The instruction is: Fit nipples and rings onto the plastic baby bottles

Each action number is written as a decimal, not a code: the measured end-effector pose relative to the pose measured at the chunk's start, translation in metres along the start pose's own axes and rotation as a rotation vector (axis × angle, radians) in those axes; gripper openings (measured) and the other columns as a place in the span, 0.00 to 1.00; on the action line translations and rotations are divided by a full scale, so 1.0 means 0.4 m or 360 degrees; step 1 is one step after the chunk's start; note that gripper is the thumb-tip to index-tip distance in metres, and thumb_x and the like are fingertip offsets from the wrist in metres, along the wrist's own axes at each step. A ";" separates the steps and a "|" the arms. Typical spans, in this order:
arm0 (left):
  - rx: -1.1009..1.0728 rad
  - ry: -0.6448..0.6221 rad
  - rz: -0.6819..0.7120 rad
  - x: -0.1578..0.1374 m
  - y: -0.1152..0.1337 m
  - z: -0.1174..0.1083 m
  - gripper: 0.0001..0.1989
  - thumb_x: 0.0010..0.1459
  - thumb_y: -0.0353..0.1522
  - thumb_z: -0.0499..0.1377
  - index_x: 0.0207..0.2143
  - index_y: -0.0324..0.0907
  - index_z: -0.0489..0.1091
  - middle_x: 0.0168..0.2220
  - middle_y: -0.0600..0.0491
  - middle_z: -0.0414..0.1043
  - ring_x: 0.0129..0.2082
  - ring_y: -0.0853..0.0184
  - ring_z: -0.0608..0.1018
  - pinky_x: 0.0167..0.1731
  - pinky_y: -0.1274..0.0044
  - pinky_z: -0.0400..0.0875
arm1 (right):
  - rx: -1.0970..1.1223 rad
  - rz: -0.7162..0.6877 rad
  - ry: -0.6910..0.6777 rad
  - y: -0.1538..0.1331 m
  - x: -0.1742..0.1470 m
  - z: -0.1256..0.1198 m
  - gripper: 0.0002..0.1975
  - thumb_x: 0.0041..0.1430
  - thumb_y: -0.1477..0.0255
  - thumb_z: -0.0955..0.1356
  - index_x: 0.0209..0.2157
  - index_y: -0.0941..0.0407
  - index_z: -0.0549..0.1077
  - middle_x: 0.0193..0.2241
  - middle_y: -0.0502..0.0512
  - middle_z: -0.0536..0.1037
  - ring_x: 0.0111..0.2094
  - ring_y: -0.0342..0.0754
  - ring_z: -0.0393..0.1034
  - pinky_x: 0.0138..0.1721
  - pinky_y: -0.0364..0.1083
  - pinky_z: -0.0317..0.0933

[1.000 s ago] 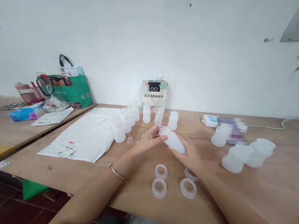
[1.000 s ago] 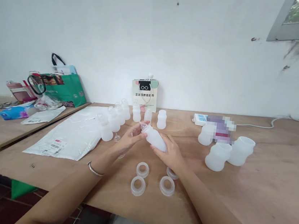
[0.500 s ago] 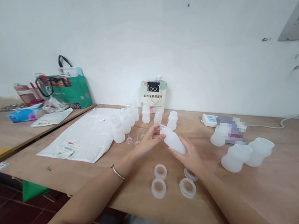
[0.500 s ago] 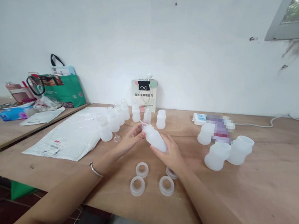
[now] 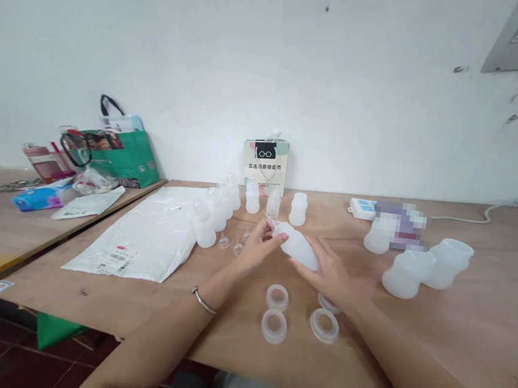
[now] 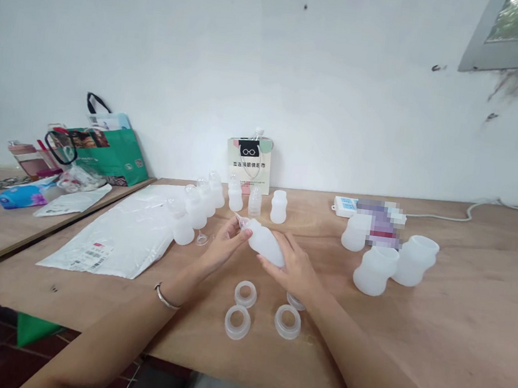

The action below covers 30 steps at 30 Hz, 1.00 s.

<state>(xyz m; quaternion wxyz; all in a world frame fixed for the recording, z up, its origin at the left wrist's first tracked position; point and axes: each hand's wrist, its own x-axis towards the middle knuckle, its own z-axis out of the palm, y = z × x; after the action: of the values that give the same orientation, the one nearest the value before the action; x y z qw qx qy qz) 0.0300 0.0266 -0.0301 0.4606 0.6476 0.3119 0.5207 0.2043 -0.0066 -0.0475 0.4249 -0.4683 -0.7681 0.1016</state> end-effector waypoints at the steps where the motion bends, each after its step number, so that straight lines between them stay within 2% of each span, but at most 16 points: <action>1: -0.0004 -0.0004 -0.0002 0.000 0.003 0.000 0.15 0.50 0.40 0.59 0.35 0.40 0.64 0.36 0.52 0.70 0.38 0.69 0.71 0.40 0.76 0.65 | 0.0023 0.0005 -0.0025 -0.002 0.000 -0.002 0.23 0.52 0.61 0.64 0.51 0.49 0.62 0.43 0.55 0.71 0.42 0.54 0.67 0.41 0.52 0.62; 5: -0.0041 -0.0083 -0.0020 0.003 0.011 -0.008 0.13 0.49 0.39 0.59 0.32 0.38 0.66 0.33 0.52 0.71 0.35 0.69 0.72 0.37 0.78 0.65 | 0.0377 0.0096 -0.0342 0.003 0.003 -0.007 0.19 0.54 0.60 0.62 0.45 0.52 0.67 0.35 0.53 0.75 0.36 0.52 0.70 0.35 0.50 0.65; 7: -0.0065 -0.0109 -0.0021 0.004 0.009 -0.011 0.13 0.50 0.39 0.58 0.32 0.38 0.67 0.33 0.52 0.71 0.34 0.70 0.72 0.37 0.78 0.65 | 0.0503 0.0130 -0.0411 0.009 0.003 -0.004 0.18 0.55 0.60 0.61 0.46 0.53 0.67 0.36 0.52 0.75 0.37 0.51 0.70 0.37 0.50 0.65; 11: -0.0086 0.0024 0.0019 0.006 -0.001 -0.009 0.11 0.51 0.38 0.58 0.34 0.39 0.68 0.34 0.52 0.71 0.35 0.70 0.72 0.38 0.78 0.64 | 0.0402 0.0132 -0.0136 0.016 -0.003 0.011 0.29 0.52 0.60 0.64 0.54 0.51 0.54 0.48 0.57 0.68 0.47 0.53 0.65 0.44 0.52 0.62; 14: -0.0070 0.0115 0.0014 0.006 -0.006 -0.003 0.11 0.49 0.38 0.59 0.32 0.39 0.68 0.33 0.53 0.71 0.35 0.70 0.72 0.38 0.78 0.64 | 0.0189 0.0209 -0.0016 0.016 -0.007 0.022 0.36 0.43 0.56 0.69 0.51 0.52 0.54 0.47 0.60 0.68 0.45 0.56 0.65 0.41 0.54 0.63; 17: -0.0039 0.0132 0.0019 0.004 -0.005 0.001 0.12 0.49 0.38 0.59 0.32 0.39 0.68 0.33 0.52 0.71 0.34 0.70 0.72 0.38 0.78 0.64 | 0.0161 0.0237 -0.0046 0.014 -0.005 0.023 0.27 0.42 0.56 0.69 0.42 0.53 0.59 0.42 0.58 0.70 0.41 0.56 0.67 0.38 0.54 0.63; 19: -0.0060 0.0111 0.0023 0.004 -0.003 0.001 0.12 0.49 0.39 0.59 0.31 0.39 0.68 0.32 0.53 0.71 0.33 0.70 0.72 0.36 0.78 0.64 | 0.0420 0.0257 -0.0194 0.015 -0.001 0.019 0.20 0.46 0.57 0.67 0.37 0.53 0.60 0.37 0.55 0.71 0.37 0.52 0.68 0.35 0.51 0.64; 21: -0.0102 0.0085 0.0023 0.005 -0.002 -0.002 0.12 0.50 0.38 0.59 0.31 0.38 0.68 0.31 0.53 0.72 0.33 0.70 0.72 0.35 0.78 0.64 | 0.0721 0.0283 -0.0368 0.019 0.004 0.017 0.16 0.50 0.59 0.65 0.35 0.54 0.61 0.35 0.53 0.72 0.34 0.48 0.69 0.32 0.48 0.65; 23: -0.0130 0.0088 0.0034 0.008 -0.003 -0.004 0.11 0.50 0.38 0.59 0.31 0.38 0.68 0.32 0.53 0.72 0.33 0.70 0.72 0.36 0.78 0.64 | 0.0815 0.0304 -0.0357 0.025 0.007 0.020 0.17 0.52 0.59 0.64 0.40 0.54 0.62 0.38 0.54 0.71 0.37 0.48 0.68 0.35 0.47 0.65; 27: -0.0129 0.0199 0.0041 0.010 -0.007 -0.006 0.11 0.48 0.37 0.60 0.31 0.38 0.69 0.32 0.52 0.71 0.34 0.70 0.72 0.36 0.79 0.65 | 0.0419 0.0260 -0.0022 0.027 0.004 0.032 0.32 0.44 0.58 0.69 0.50 0.52 0.57 0.47 0.58 0.68 0.46 0.53 0.65 0.42 0.52 0.62; 28: -0.0114 0.0223 0.0045 0.010 -0.009 -0.006 0.11 0.48 0.36 0.61 0.31 0.38 0.69 0.32 0.52 0.71 0.34 0.70 0.72 0.36 0.79 0.65 | 0.0312 0.0241 0.0003 0.025 0.002 0.034 0.33 0.42 0.58 0.70 0.50 0.52 0.57 0.47 0.58 0.69 0.46 0.54 0.65 0.42 0.52 0.62; 30: -0.0075 0.0253 0.0058 0.008 -0.015 -0.005 0.11 0.47 0.36 0.61 0.30 0.38 0.69 0.32 0.52 0.71 0.34 0.70 0.72 0.37 0.78 0.65 | 0.0168 0.0211 -0.0010 0.017 0.000 0.033 0.29 0.42 0.57 0.70 0.46 0.52 0.61 0.44 0.57 0.71 0.44 0.54 0.66 0.41 0.52 0.62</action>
<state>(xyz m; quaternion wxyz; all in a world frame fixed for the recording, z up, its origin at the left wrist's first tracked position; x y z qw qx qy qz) 0.0295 0.0321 -0.0342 0.4400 0.5989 0.3233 0.5858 0.1988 0.0005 -0.0594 0.4388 -0.4948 -0.7303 0.1713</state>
